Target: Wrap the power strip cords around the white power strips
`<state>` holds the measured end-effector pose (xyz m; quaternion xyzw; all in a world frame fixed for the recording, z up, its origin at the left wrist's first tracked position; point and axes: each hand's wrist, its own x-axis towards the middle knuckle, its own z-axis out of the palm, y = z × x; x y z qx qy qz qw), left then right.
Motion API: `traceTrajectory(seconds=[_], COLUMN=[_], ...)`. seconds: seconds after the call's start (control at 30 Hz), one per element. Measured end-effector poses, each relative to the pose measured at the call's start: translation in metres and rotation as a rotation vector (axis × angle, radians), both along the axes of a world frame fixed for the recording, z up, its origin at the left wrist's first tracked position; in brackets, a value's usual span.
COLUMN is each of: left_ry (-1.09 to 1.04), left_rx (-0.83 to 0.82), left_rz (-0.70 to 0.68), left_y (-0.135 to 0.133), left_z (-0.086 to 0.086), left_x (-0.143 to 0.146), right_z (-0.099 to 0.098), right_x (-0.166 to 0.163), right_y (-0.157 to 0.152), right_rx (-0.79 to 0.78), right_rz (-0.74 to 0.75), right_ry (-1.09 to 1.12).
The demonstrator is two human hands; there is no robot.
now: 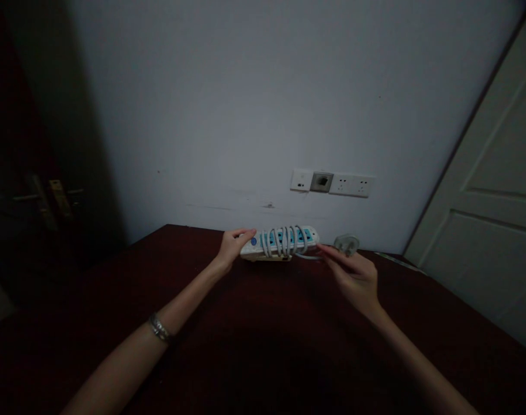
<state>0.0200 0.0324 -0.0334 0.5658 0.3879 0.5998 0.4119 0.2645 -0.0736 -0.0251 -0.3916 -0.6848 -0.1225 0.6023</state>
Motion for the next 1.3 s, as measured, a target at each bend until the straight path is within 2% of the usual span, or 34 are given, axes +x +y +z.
traceTrajectory(seconds=[0.13, 0.27, 0.33, 0.47, 0.6, 0.7, 0.8, 0.87, 0.93, 1.1, 1.3], left_ry=[-0.170, -0.264, -0.247, -0.054, 0.197, 0.327, 0.363, 0.325, 0.250, 0.116, 0.103], left_rx=[-0.163, -0.307, -0.320, -0.181, 0.016, 0.153, 0.231, 0.242, 0.242, 0.253, 0.229], left_rz=[-0.140, -0.174, -0.172, -0.160, -0.174, -0.196, -0.202, -0.193, -0.156, -0.035, -0.076], left_y=[0.003, 0.007, 0.007, 0.003, -0.006, -0.015, -0.023, -0.026, -0.029, -0.038, -0.040], left_z=[-0.004, -0.006, -0.006, -0.003, 0.007, 0.015, 0.016, 0.012, 0.004, -0.019, -0.039], left_x=[-0.001, -0.002, -0.002, -0.002, -0.008, -0.012, -0.008, -0.003, 0.004, 0.023, 0.033], right_z=[0.009, 0.014, 0.016, 0.023, 0.031, 0.032, 0.029, 0.027, 0.025, 0.020, 0.012], right_x=[0.001, 0.002, 0.001, 0.001, 0.008, 0.010, 0.007, 0.004, 0.000, -0.002, 0.003], right_y=[-0.011, -0.022, -0.026, -0.031, -0.029, -0.021, -0.010, -0.001, 0.010, 0.036, 0.051], right_rx=[0.022, -0.001, -0.034, -0.063, -0.085, -0.212, -0.340, -0.365, -0.375, -0.423, -0.479], right_rz=[0.025, 0.047, 0.079, 0.151, 0.136, 0.185, 0.328, 0.401, 0.410, 0.252, 0.179], right_ry=[0.012, 0.023, -0.008, -0.107, -0.125, -0.105, -0.025, 0.094, 0.243, 0.483, 0.575])
